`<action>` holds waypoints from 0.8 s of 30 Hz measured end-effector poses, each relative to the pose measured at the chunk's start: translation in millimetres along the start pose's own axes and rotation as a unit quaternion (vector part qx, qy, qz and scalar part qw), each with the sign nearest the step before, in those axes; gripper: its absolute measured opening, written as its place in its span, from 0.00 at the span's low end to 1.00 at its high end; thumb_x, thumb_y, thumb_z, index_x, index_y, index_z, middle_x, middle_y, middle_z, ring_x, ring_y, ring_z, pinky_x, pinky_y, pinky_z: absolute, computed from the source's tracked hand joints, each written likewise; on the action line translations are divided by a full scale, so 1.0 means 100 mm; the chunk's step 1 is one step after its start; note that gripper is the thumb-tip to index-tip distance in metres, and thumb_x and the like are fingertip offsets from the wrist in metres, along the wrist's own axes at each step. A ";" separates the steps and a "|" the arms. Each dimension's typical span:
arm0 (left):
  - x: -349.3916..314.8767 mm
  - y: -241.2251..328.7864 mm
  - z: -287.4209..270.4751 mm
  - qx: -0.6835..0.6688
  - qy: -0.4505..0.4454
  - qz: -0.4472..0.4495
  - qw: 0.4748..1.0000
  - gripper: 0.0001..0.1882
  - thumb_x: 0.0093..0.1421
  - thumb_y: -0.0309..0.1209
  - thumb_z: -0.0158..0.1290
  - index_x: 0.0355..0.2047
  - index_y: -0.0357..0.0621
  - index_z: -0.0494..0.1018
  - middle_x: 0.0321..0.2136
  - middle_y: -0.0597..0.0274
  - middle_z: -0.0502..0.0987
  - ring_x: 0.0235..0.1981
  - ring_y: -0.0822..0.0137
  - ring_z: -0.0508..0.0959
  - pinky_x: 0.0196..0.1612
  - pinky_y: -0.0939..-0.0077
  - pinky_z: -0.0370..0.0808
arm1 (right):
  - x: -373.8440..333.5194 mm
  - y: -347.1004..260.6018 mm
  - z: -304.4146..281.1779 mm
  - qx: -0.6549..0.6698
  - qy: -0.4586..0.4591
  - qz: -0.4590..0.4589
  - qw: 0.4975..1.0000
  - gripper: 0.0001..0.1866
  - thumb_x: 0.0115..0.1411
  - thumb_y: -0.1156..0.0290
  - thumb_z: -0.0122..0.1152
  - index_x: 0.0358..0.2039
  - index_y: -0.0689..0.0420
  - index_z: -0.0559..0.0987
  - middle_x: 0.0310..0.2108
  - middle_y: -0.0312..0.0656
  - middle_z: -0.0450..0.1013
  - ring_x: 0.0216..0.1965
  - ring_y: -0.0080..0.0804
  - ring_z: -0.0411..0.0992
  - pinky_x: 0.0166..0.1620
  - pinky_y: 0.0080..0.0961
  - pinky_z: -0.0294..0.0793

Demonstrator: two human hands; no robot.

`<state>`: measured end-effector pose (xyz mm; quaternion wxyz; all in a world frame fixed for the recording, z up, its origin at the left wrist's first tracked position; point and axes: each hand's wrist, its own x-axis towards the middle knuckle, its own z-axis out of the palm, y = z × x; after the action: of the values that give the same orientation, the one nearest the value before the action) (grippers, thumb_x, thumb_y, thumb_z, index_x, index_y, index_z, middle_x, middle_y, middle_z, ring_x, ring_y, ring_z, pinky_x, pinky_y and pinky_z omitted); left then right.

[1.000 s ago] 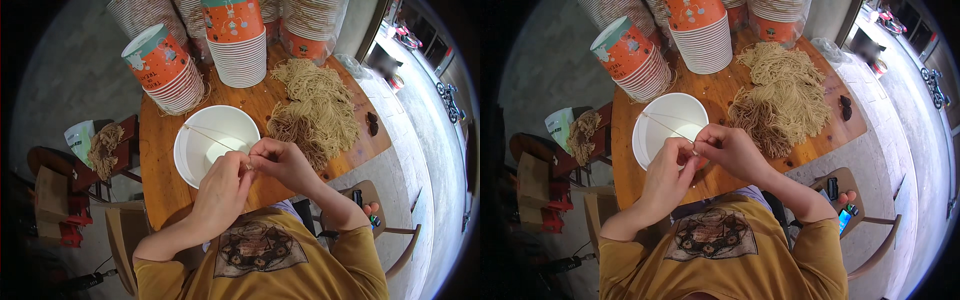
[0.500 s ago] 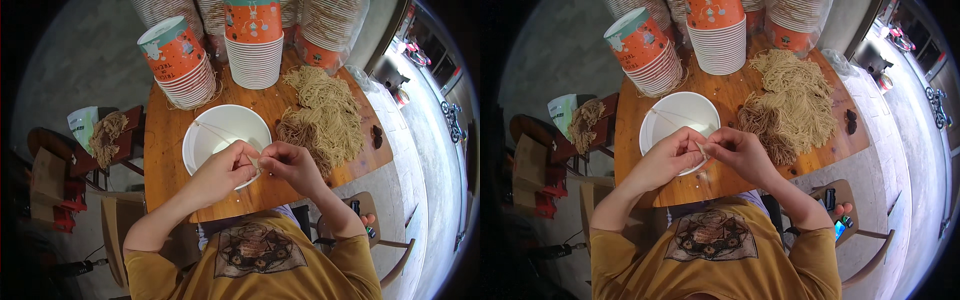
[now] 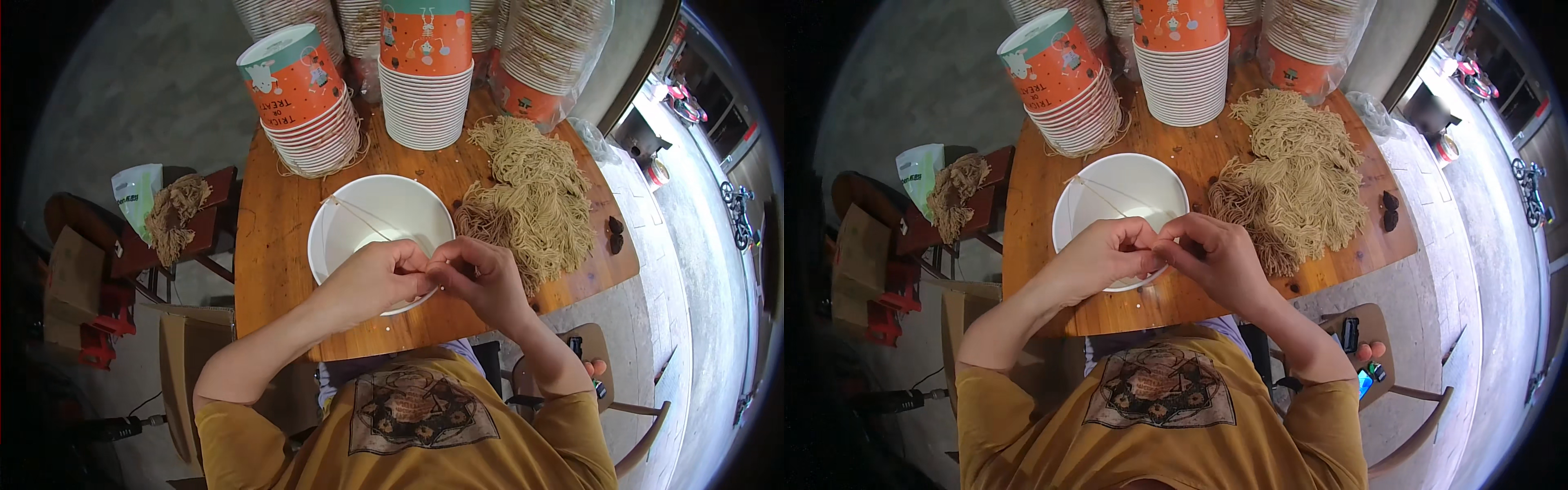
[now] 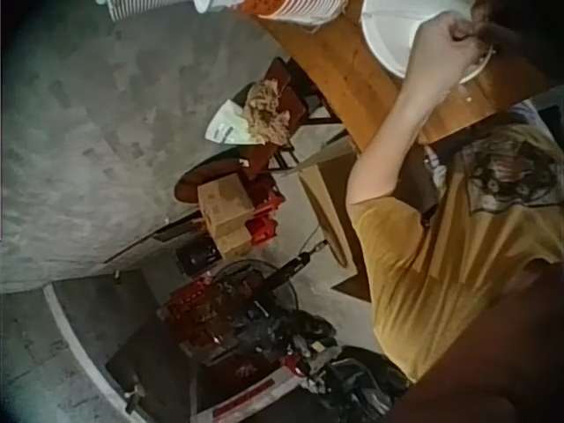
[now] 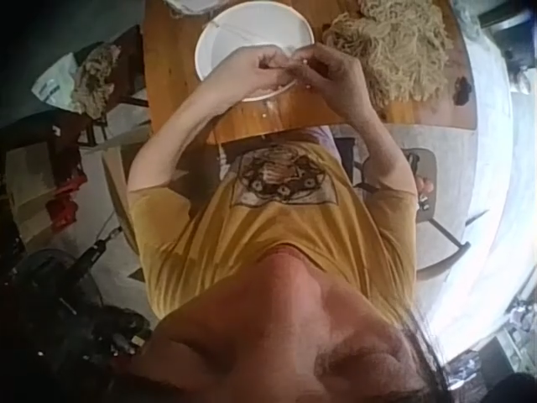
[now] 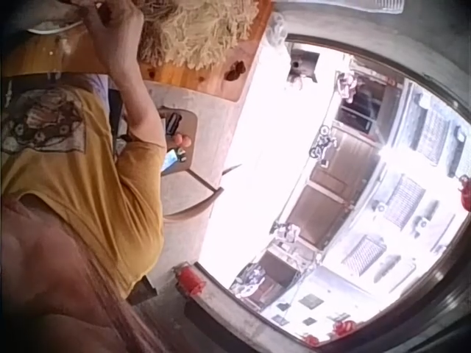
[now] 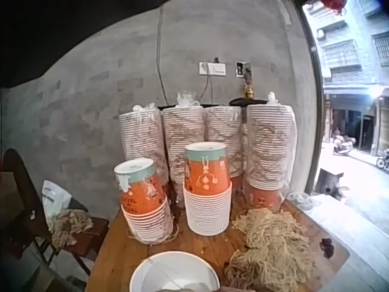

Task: Tying knots in pieces of string and placing them into paper cups.

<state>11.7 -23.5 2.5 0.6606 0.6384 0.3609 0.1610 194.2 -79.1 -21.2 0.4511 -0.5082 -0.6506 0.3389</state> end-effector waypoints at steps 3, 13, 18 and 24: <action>0.02 0.04 -0.03 -0.015 -0.015 -0.009 1.000 0.05 0.58 0.27 0.55 0.29 0.38 0.72 0.26 0.68 0.74 0.28 0.79 0.71 0.34 0.84 0.70 | 0.02 0.10 -0.04 0.179 -0.033 0.123 0.976 0.07 0.58 0.68 0.62 0.32 0.56 0.77 0.24 0.27 0.71 0.22 0.13 0.65 0.26 0.13 0.65; -0.01 0.03 -0.09 0.020 -0.034 0.021 0.999 0.03 0.59 0.25 0.52 0.31 0.39 0.71 0.25 0.69 0.73 0.27 0.79 0.70 0.33 0.83 0.69 | 0.11 0.15 -0.31 0.350 -0.169 0.156 0.908 0.06 0.60 0.67 0.59 0.36 0.54 0.76 0.25 0.26 0.69 0.23 0.11 0.64 0.24 0.10 0.60; -0.09 0.18 0.02 0.145 0.028 0.035 0.988 0.03 0.58 0.25 0.51 0.31 0.38 0.70 0.24 0.63 0.73 0.26 0.70 0.72 0.33 0.76 0.70 | 0.12 0.05 -0.34 0.265 -0.159 0.137 0.941 0.07 0.58 0.70 0.61 0.36 0.57 0.76 0.28 0.29 0.70 0.23 0.14 0.65 0.24 0.14 0.61; -0.12 0.06 0.05 0.358 0.110 0.248 0.893 0.03 0.56 0.24 0.52 0.30 0.39 0.69 0.29 0.57 0.70 0.33 0.54 0.71 0.37 0.64 0.70 | 0.06 -0.07 -0.15 -0.081 -0.044 -0.077 0.993 0.07 0.51 0.75 0.66 0.31 0.59 0.77 0.24 0.33 0.65 0.21 0.17 0.64 0.24 0.18 0.63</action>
<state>8.5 -34.2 11.3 0.2819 0.8788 0.2940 0.2487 205.1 -75.2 -7.6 0.4041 -0.4759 -0.7324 0.2717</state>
